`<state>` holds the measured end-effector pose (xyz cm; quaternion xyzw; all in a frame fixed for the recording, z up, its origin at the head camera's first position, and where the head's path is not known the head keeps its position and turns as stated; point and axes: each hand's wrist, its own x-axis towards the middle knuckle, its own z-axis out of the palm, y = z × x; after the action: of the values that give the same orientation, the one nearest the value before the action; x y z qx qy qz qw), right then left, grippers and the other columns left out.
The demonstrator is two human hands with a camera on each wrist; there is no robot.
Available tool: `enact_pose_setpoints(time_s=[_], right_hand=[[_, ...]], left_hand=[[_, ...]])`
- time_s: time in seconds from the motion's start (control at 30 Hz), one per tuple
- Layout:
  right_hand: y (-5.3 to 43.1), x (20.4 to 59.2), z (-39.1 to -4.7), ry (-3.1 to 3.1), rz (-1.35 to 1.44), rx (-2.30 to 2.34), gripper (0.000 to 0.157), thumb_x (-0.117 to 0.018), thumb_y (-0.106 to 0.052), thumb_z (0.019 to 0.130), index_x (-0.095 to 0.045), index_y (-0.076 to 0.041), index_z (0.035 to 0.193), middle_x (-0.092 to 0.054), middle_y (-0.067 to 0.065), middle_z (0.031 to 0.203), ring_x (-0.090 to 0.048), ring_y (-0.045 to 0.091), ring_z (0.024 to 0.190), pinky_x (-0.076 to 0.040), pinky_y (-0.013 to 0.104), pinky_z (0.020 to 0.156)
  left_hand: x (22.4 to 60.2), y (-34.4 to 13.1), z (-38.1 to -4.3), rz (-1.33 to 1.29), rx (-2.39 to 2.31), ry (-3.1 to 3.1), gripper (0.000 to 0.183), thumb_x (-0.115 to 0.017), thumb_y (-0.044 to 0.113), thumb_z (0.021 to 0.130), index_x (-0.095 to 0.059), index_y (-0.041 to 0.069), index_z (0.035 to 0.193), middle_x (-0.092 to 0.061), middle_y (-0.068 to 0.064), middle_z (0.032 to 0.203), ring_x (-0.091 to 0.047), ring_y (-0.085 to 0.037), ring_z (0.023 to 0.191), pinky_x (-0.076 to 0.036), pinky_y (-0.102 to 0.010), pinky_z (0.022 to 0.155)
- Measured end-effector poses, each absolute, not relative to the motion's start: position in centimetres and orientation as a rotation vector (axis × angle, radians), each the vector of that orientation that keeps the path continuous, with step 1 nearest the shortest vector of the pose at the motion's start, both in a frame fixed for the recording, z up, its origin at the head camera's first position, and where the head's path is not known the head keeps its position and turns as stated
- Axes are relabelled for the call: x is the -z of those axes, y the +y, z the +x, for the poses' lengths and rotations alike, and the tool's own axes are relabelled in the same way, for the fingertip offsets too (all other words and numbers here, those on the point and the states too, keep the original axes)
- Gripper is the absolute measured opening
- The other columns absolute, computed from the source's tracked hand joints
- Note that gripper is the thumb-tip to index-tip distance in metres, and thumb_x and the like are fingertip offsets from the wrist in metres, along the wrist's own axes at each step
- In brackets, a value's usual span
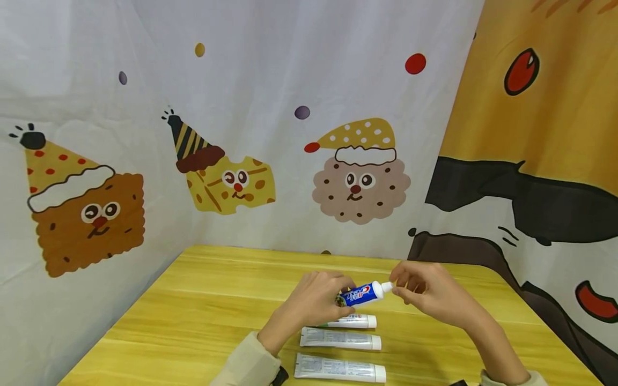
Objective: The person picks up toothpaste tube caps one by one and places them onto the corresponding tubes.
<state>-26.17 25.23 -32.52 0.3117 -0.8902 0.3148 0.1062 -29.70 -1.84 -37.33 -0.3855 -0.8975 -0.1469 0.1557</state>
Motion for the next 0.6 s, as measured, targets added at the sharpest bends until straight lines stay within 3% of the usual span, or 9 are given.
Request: enact_pose_setpoints(time_s=[0.33,0.6], right_hand=[[25.18,32.64,-26.31,-2.626,0.901,-0.890,0.007,-0.072,-0.026,0.098,-0.069,-0.020,0.095,-0.064,-0.013,0.071,-0.058,0.002,0.058,-0.050,0.025,0.052],[25.22,32.38,-26.15,-2.637,0.878,-0.861,0.019,-0.077,-0.023,0.094,-0.067,-0.017,0.109,-0.068,-0.009,0.081,-0.060,0.003,0.062,-0.052,0.025,0.056]], left_hand=[[37.27,-1.85,-29.65,-1.103,0.429,-2.568,0.038,-0.083,0.045,0.085,-0.075,0.022,0.115,-0.077,0.009,0.104,-0.056,0.005,0.068,-0.041,-0.013,0.058],[37.20,-1.87,-29.65,-1.095,0.418,-2.567,0.039,-0.083,0.046,0.085,-0.075,0.023,0.115,-0.077,0.010,0.104,-0.056,0.005,0.069,-0.041,-0.013,0.058]])
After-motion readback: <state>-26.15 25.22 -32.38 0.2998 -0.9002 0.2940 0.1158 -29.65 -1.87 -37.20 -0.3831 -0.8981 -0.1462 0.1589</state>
